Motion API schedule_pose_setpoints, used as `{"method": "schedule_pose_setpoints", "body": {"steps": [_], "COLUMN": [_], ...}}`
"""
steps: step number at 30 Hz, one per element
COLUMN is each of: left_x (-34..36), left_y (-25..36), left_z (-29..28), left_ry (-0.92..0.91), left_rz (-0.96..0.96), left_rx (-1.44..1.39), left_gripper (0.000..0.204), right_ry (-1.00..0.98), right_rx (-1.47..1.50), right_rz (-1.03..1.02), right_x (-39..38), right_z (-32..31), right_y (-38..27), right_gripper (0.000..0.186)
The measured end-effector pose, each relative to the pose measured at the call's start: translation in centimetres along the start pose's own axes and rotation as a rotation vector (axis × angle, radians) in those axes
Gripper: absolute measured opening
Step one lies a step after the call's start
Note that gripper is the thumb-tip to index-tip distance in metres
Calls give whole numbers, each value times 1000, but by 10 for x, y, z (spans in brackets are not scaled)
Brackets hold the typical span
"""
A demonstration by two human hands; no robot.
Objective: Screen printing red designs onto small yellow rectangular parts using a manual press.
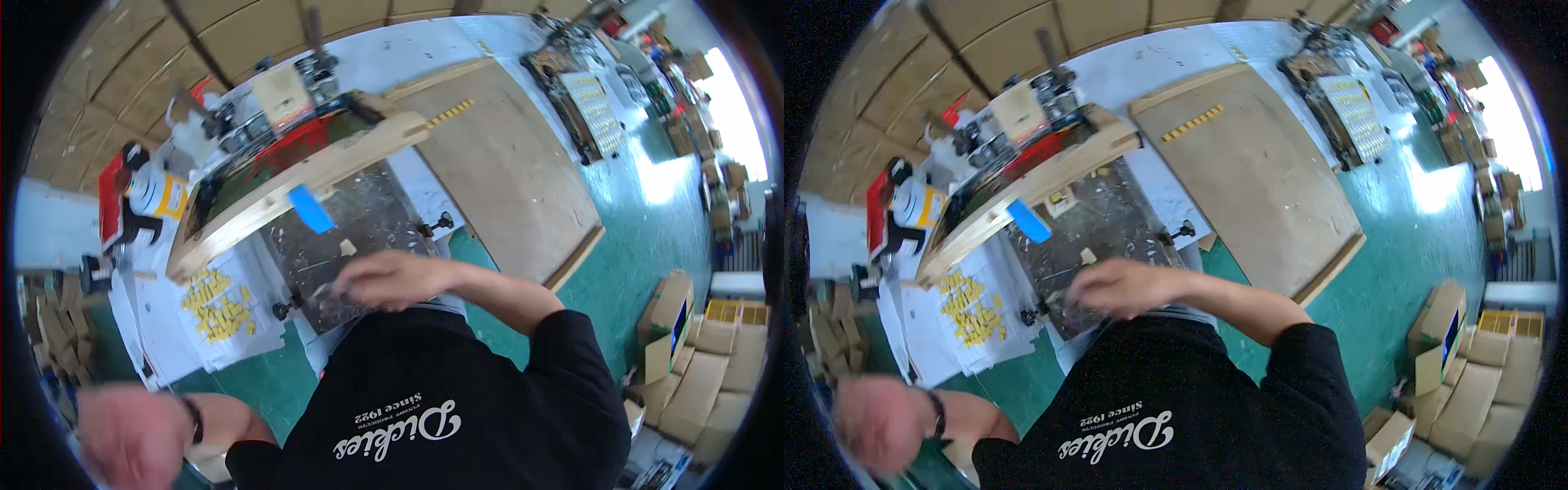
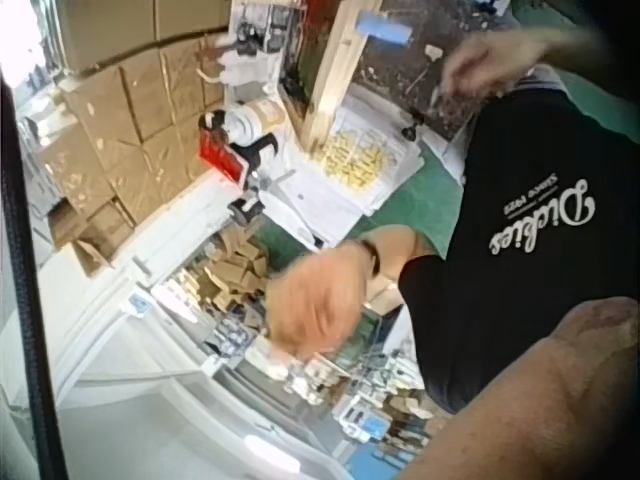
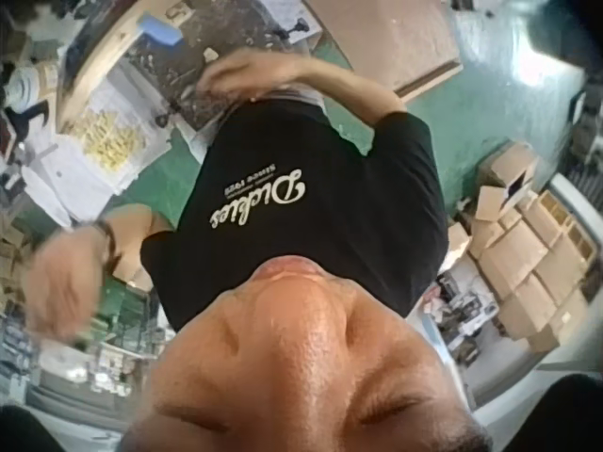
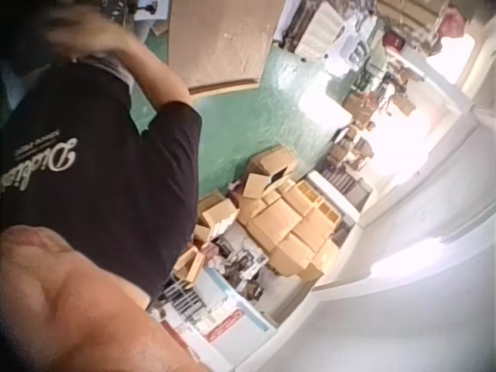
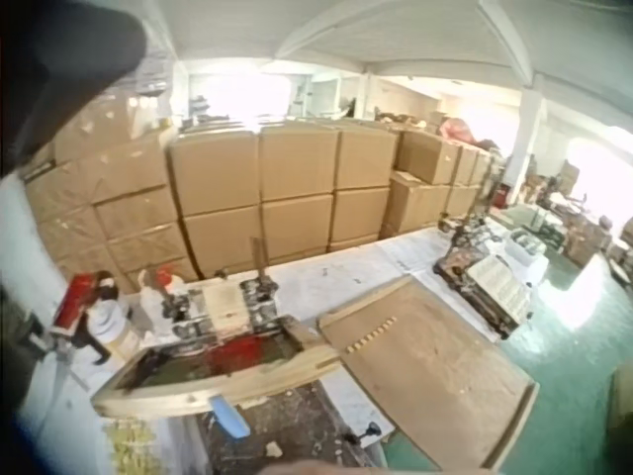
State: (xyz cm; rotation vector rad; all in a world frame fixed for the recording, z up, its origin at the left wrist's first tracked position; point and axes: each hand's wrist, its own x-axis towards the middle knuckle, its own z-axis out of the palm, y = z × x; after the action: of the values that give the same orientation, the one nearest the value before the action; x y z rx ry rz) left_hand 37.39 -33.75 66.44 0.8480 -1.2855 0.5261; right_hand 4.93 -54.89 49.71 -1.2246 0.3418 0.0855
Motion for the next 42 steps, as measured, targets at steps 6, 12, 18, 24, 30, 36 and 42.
{"method": "schedule_pose_setpoints", "body": {"steps": [6,12,18,24,30,36,42], "left_x": [-126,-163,-214,-219,-223,-223,-213], "left_y": [-67,-65,-47,-40,-43,-44,-39], "left_z": [67,53,55,52,51,49,48], "left_ry": [-40,-206,-307,-300,-285,-306,-274], "left_rz": [-1138,-1200,-1031,-1174,-1201,-1220,-1238], "left_rx": [-202,-183,34,23,-17,-19,-75], "left_gripper": [81,63,39,43,43,43,42], "right_ry": [888,882,806,685,520,455,505], "right_rx": [28,-286,-1313,-1357,-1470,-1500,-1362], "right_rz": [-156,-590,-536,-600,-637,-557,-549], "right_x": [-64,-37,61,87,55,37,45], "right_z": [-80,-100,-73,-91,-61,-47,-52], "right_y": [-26,-101,-132,-104,-82,-85,-97], "right_gripper": [20,25,40,39,38,41,43]}}
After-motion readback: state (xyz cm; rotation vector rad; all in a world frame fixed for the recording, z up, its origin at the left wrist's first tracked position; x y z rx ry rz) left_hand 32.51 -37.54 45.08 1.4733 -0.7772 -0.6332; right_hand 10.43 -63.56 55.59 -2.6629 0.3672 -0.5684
